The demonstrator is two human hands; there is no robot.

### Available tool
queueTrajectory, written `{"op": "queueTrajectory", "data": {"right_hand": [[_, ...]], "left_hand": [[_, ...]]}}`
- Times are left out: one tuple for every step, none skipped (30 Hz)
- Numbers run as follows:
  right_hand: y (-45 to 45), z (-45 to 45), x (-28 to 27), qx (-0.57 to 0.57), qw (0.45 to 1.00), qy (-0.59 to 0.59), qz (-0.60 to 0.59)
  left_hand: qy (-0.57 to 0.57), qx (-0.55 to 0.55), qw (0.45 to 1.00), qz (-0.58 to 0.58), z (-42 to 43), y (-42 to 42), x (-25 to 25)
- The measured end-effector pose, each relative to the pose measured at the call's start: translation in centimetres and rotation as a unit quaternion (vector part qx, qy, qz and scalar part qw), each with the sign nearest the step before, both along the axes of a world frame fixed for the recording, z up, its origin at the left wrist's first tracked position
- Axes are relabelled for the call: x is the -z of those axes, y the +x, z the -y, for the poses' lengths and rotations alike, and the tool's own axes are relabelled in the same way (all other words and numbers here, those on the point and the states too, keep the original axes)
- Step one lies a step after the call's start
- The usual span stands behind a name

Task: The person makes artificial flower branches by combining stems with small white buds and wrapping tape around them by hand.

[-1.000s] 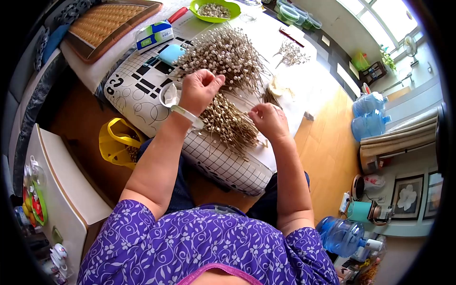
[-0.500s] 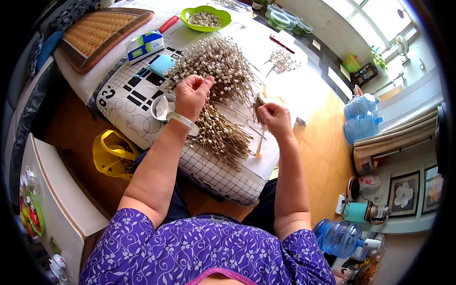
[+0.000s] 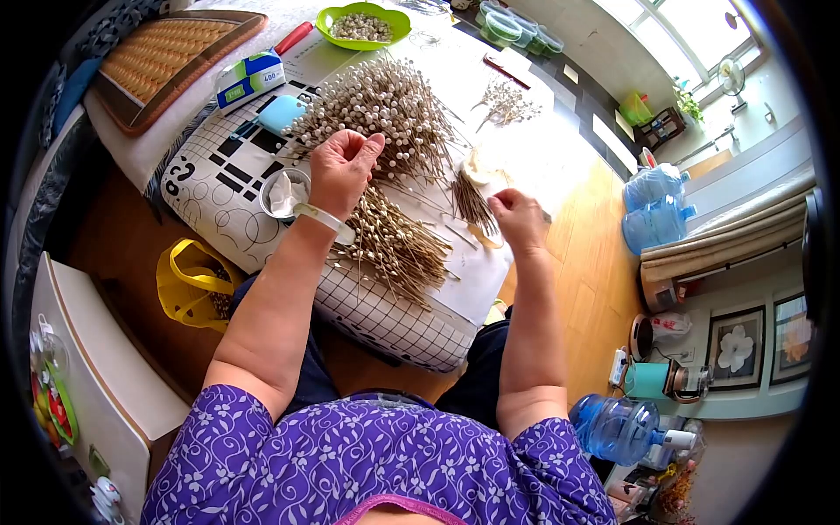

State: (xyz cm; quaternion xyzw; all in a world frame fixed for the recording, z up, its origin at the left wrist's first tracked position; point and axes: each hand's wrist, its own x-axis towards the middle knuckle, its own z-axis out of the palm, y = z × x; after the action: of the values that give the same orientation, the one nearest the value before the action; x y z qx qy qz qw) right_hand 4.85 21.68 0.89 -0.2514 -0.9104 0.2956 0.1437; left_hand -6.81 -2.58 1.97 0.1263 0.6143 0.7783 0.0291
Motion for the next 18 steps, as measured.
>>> {"op": "queueTrajectory", "data": {"right_hand": [[-0.5,0.6,0.4,-0.013,0.999,0.014,0.026],[-1.0,1.1,0.9,-0.025,0.998,0.026,0.051],[-1.5,1.8,1.0,-0.030,0.996,0.036,0.071],[-1.9,2.4,1.1,-0.035,0.994,0.046,0.092],[-2.3,2.6,1.9,-0.032,0.991,0.067,0.113],[-2.5,2.9,2.1,-0.032,0.991,0.066,0.114],[-2.7,3.1,2.4,-0.030,0.983,0.129,0.126],[-2.9,3.4,2.5,-0.028,0.972,0.191,0.137],[-3.0,3.7,2.2,-0.031,0.969,0.192,0.154],[-3.1,3.6,2.3,-0.031,0.969,0.193,0.153],[-3.0,3.4,2.4,-0.032,0.970,0.190,0.150],[-3.0,3.2,2.4,-0.032,0.971,0.188,0.147],[-2.9,2.9,2.3,-0.031,0.971,0.189,0.146],[-2.6,2.4,2.1,-0.030,0.981,0.129,0.142],[-2.3,2.1,2.0,-0.029,0.988,0.070,0.138],[-2.1,2.0,1.9,-0.027,0.988,0.072,0.137],[-1.8,1.7,1.6,-0.025,0.990,0.057,0.130],[-1.5,1.4,1.3,-0.022,0.992,0.042,0.121]], "left_hand": [[-0.009,0.001,1.000,0.000,-0.1,0.1,0.0],[-0.011,0.002,1.000,-0.002,-0.1,0.1,0.0],[-0.020,0.007,1.000,-0.007,-0.1,0.1,0.1],[-0.028,0.011,0.999,-0.011,-0.1,0.2,0.2],[-0.029,0.012,0.999,-0.011,-0.2,0.2,0.2],[-0.030,0.015,0.999,-0.013,-0.3,0.3,0.2],[-0.030,0.017,0.999,-0.016,-0.3,0.3,0.2],[-0.031,0.016,0.999,-0.016,-0.3,0.3,0.4],[-0.038,0.017,0.999,-0.019,-0.2,0.3,0.5],[-0.043,0.018,0.999,-0.024,-0.3,0.2,0.5],[-0.041,0.019,0.999,-0.025,-0.4,0.2,0.6],[-0.043,0.023,0.998,-0.028,-0.4,0.2,0.6],[-0.045,0.026,0.998,-0.030,-0.3,0.2,0.6],[-0.045,0.027,0.998,-0.030,-0.2,0.2,0.6],[-0.045,0.026,0.998,-0.027,-0.1,0.2,0.5],[-0.044,0.028,0.998,-0.024,-0.2,0.3,0.4],[-0.040,0.030,0.998,-0.024,-0.3,0.3,0.6],[-0.022,0.040,0.999,-0.019,-0.3,0.3,0.6]]}}
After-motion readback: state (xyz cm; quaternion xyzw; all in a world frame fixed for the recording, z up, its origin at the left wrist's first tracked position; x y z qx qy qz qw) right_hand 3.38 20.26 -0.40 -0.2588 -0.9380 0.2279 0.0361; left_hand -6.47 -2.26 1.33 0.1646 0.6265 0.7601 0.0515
